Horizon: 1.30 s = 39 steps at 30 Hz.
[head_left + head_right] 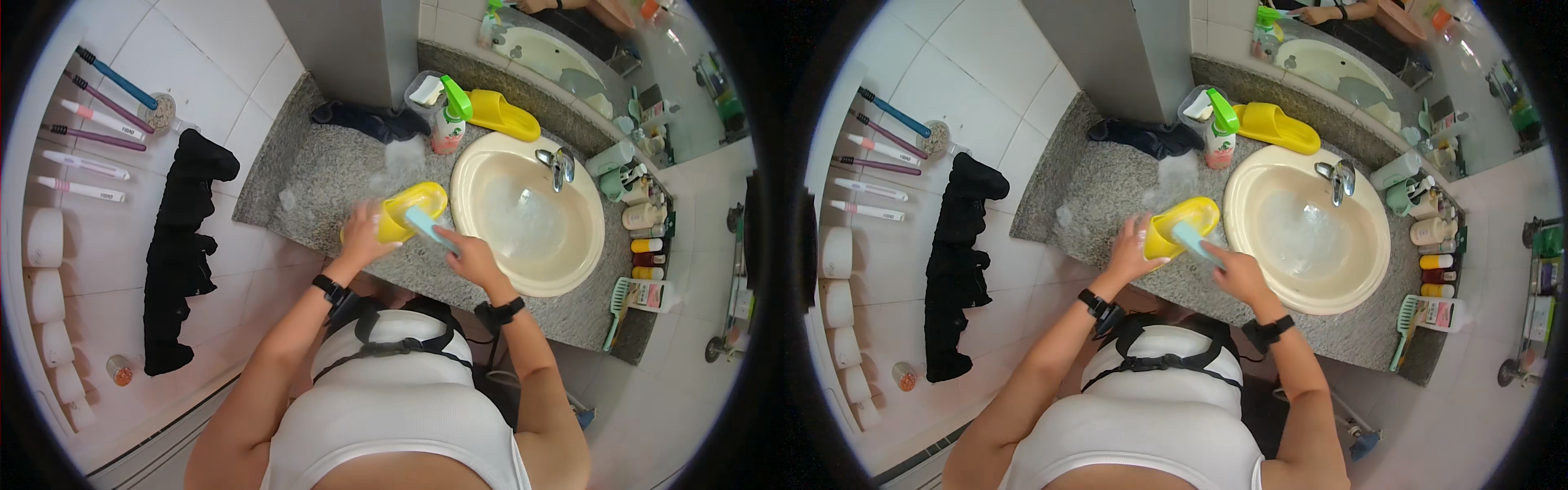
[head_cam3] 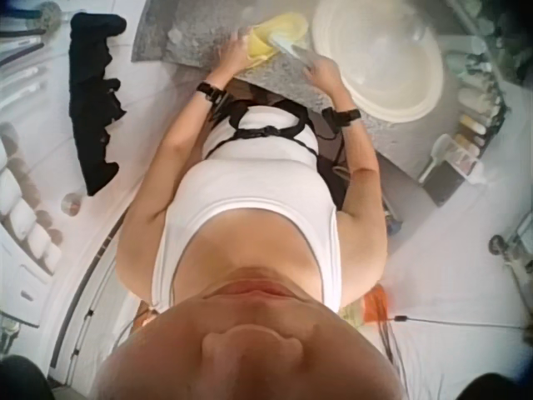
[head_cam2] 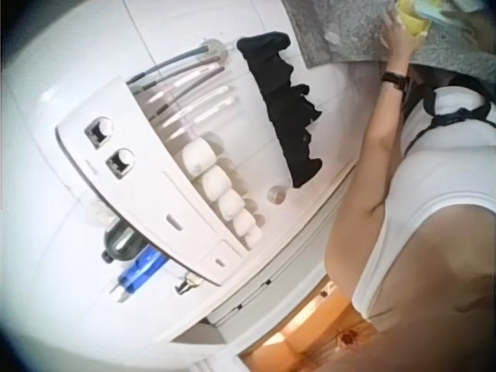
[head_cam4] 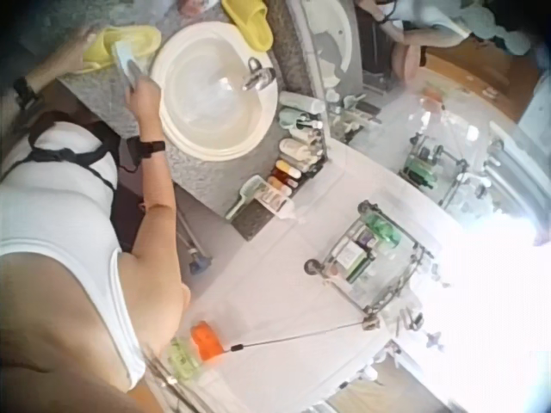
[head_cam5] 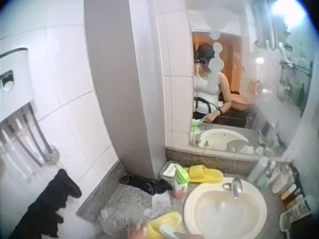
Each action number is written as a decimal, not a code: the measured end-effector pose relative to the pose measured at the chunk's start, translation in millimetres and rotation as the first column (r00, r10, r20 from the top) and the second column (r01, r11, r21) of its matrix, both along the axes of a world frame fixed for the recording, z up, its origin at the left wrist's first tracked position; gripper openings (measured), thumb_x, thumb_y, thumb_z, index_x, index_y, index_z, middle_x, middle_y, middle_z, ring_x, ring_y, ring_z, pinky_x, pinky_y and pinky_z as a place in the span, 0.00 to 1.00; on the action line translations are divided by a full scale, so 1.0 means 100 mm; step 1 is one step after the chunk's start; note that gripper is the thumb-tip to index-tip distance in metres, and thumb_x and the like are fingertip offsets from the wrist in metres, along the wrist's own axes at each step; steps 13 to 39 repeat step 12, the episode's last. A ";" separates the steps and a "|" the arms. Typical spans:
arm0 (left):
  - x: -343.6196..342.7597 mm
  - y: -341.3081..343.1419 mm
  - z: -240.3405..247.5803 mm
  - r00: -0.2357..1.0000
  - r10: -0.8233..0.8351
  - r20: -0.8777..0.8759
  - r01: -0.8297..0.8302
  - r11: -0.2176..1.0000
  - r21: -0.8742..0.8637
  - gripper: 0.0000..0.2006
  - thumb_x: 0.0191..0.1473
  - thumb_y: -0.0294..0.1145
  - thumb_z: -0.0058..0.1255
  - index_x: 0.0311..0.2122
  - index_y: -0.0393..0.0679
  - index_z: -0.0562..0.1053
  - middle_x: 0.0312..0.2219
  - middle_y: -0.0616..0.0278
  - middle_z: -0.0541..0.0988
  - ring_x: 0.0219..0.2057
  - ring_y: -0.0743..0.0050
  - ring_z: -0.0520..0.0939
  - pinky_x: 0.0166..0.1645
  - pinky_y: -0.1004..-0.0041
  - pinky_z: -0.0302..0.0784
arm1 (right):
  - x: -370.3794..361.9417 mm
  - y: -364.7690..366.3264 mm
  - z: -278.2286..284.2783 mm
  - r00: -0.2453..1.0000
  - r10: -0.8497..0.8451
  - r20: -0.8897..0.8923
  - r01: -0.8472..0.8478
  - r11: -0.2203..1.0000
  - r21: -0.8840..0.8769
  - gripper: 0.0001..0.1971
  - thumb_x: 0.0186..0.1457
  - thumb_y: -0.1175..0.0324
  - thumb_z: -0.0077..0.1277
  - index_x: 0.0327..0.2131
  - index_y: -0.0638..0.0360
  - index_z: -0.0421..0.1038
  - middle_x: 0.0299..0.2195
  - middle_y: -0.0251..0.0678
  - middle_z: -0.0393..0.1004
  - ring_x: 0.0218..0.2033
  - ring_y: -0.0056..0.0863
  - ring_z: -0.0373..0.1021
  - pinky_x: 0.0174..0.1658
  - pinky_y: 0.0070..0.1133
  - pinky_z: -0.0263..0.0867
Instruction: The person rinses a cloth in a sink, scrubs a slipper with a brush and cleaning solution, and wipes the slipper with the cloth.
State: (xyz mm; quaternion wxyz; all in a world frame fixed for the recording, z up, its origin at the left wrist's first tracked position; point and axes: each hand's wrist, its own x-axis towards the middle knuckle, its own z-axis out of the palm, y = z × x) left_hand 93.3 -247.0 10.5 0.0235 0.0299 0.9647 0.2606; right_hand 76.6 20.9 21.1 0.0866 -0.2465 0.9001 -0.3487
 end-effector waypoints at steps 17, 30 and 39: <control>-0.05 -0.30 -0.55 0.944 -0.327 0.047 0.326 0.945 0.037 0.28 0.41 0.29 0.63 0.51 0.45 0.71 0.58 0.50 0.60 0.59 0.37 0.61 0.66 0.52 0.53 | -0.32 0.64 -0.54 0.933 -0.196 0.303 0.203 0.979 0.008 0.23 0.48 0.53 0.61 0.47 0.51 0.75 0.25 0.35 0.80 0.21 0.32 0.73 0.27 0.28 0.68; -0.05 -0.30 -0.55 0.944 -0.327 0.047 0.326 0.945 0.037 0.28 0.41 0.29 0.63 0.51 0.45 0.71 0.58 0.50 0.60 0.59 0.37 0.61 0.66 0.52 0.53 | -0.32 0.64 -0.54 0.933 -0.196 0.303 0.203 0.979 0.008 0.23 0.48 0.53 0.61 0.47 0.51 0.75 0.25 0.35 0.80 0.21 0.32 0.73 0.27 0.28 0.68; -0.05 -0.30 -0.55 0.944 -0.327 0.047 0.326 0.945 0.037 0.28 0.41 0.29 0.63 0.51 0.45 0.71 0.58 0.50 0.60 0.59 0.37 0.61 0.66 0.52 0.53 | -0.32 0.64 -0.54 0.933 -0.196 0.303 0.203 0.979 0.008 0.23 0.48 0.53 0.61 0.47 0.51 0.75 0.25 0.35 0.80 0.21 0.32 0.73 0.27 0.28 0.68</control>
